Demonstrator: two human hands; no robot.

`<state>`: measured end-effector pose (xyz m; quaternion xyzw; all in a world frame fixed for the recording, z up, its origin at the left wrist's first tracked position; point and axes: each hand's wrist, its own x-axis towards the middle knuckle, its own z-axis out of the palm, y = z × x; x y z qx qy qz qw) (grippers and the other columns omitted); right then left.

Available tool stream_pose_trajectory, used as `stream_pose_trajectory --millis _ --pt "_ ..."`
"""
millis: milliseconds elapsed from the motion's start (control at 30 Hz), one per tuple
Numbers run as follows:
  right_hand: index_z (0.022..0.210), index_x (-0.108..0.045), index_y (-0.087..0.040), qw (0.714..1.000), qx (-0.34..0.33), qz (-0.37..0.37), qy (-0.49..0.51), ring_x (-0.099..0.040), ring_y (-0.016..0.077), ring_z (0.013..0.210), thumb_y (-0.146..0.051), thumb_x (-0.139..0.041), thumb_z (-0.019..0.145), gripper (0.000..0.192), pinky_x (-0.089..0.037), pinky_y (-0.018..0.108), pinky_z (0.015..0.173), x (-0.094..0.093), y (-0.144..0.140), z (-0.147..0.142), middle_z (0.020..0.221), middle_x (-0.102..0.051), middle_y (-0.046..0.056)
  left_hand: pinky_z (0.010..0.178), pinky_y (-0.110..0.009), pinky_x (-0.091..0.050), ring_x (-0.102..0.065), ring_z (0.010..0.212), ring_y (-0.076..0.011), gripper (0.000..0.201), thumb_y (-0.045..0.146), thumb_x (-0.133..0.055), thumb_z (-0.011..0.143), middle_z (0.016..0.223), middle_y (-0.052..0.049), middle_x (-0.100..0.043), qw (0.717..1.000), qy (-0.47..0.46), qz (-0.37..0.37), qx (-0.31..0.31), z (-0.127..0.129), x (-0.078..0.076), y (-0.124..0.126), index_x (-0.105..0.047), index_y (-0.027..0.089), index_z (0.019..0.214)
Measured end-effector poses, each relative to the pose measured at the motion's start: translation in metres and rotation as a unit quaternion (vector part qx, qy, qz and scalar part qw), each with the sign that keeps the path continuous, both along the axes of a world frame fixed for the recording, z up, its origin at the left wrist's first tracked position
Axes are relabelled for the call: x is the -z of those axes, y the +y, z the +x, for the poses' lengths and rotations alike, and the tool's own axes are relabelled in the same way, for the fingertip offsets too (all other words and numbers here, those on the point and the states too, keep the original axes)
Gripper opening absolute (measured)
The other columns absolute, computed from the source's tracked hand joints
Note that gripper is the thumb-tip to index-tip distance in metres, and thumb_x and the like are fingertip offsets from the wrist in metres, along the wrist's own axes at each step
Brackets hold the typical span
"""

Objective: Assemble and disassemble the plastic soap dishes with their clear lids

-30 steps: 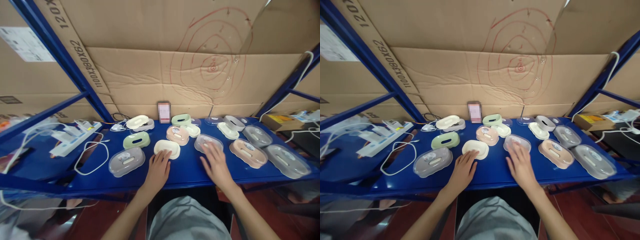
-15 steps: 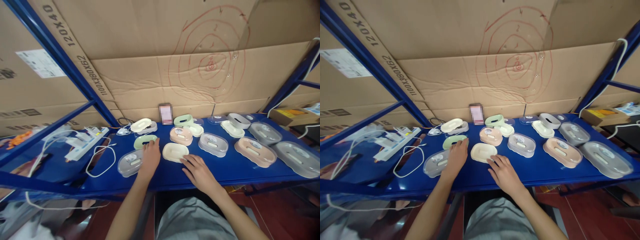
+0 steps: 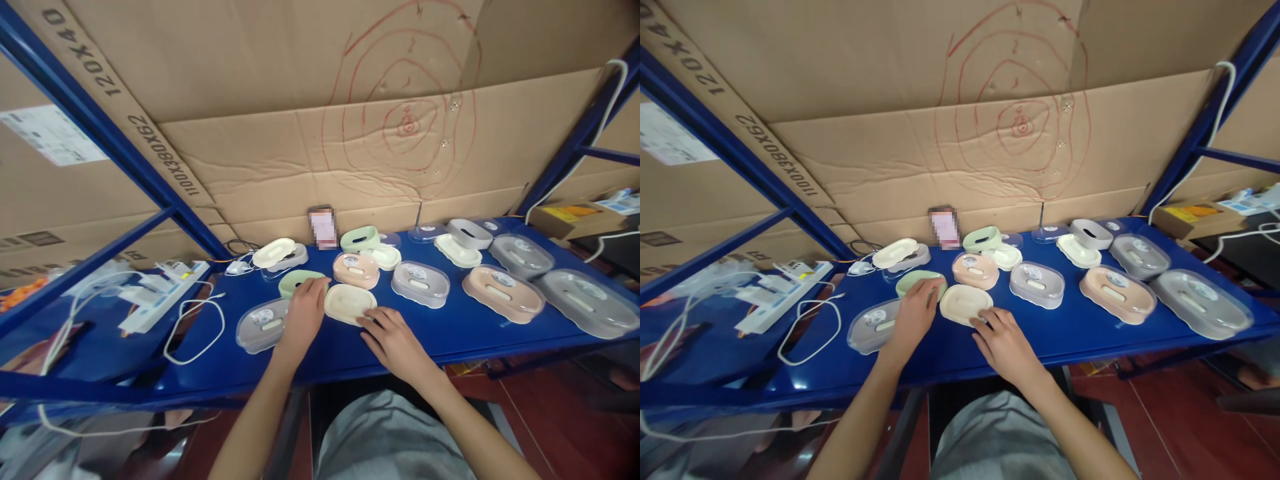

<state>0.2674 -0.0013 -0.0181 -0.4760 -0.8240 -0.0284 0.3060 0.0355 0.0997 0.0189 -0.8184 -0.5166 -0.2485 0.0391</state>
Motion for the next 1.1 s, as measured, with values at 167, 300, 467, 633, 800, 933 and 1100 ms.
stream_pose_trajectory --millis 167,300,467,633,800,933,1100 --pt "0.135 -0.072 -0.020 1.000 0.002 -0.007 0.005 -0.066 0.0314 0.123 -0.026 -0.056 0.109 0.031 -0.059 0.052 0.103 0.000 0.000 0.000 0.132 -0.073 0.015 0.125 -0.078 -0.020 -0.071 0.122 -0.0390 0.037 0.010 -0.055 0.097 0.121 -0.016 -0.078 0.999 0.022 0.003 -0.036 -0.001 0.001 -0.006 -0.071 0.021 0.129" --pt "0.135 -0.073 -0.022 1.000 0.005 -0.008 0.009 -0.067 0.0310 0.122 -0.025 -0.056 0.109 0.031 -0.059 0.051 0.103 0.000 0.000 0.000 0.131 -0.073 0.015 0.124 -0.069 -0.031 -0.077 0.102 -0.0330 0.032 0.006 -0.053 0.096 0.102 -0.011 -0.081 1.000 0.013 -0.009 -0.026 -0.002 -0.002 -0.001 -0.075 0.023 0.112" --pt "0.136 -0.071 -0.021 1.000 0.008 -0.021 0.012 -0.067 0.0316 0.123 -0.027 -0.055 0.109 0.031 -0.060 0.052 0.104 0.000 -0.001 0.000 0.133 -0.073 0.015 0.105 -0.049 -0.055 -0.076 0.104 -0.0299 0.023 0.019 -0.050 0.106 0.108 -0.011 -0.080 0.998 -0.054 -0.009 0.013 0.003 -0.017 -0.002 -0.072 0.021 0.110" --pt "0.165 -0.044 -0.024 0.998 0.035 -0.019 0.058 -0.055 0.0361 0.148 -0.025 -0.056 0.108 0.058 -0.056 0.057 0.114 0.003 0.000 0.004 0.168 -0.046 0.019 0.096 -0.034 -0.061 -0.076 0.106 -0.0209 0.018 0.025 -0.052 0.109 0.114 -0.004 -0.079 0.987 -0.104 -0.042 0.114 0.030 -0.010 -0.030 -0.069 0.025 0.113" --pt "0.173 -0.027 -0.032 0.996 0.028 -0.037 0.076 -0.048 0.0341 0.155 -0.027 -0.059 0.106 0.074 -0.051 0.059 0.120 0.008 0.005 0.007 0.171 -0.044 0.014 0.103 -0.040 -0.061 -0.075 0.117 -0.0223 0.025 0.023 -0.050 0.109 0.126 -0.006 -0.077 0.970 -0.129 -0.064 0.198 0.046 0.007 -0.049 -0.069 0.027 0.126" --pt "0.168 -0.038 -0.029 0.995 0.051 -0.045 0.076 -0.050 0.0360 0.153 -0.034 -0.060 0.107 0.065 -0.052 0.060 0.118 0.011 0.007 0.006 0.170 -0.046 0.015 0.130 -0.060 -0.036 -0.063 0.140 -0.0283 0.028 0.023 -0.053 0.109 0.145 -0.010 -0.069 0.990 -0.073 0.040 0.112 0.020 0.012 -0.054 -0.071 0.028 0.128" --pt "0.163 -0.046 -0.029 0.997 0.048 -0.038 0.043 -0.040 0.0386 0.160 -0.035 -0.063 0.106 0.059 -0.048 0.063 0.122 0.009 0.009 0.003 0.176 -0.035 0.014 0.125 -0.076 -0.023 -0.054 0.146 -0.0425 0.029 0.035 -0.061 0.106 0.156 -0.019 -0.059 0.988 0.026 0.075 -0.129 -0.044 0.022 -0.052 -0.070 0.026 0.132"
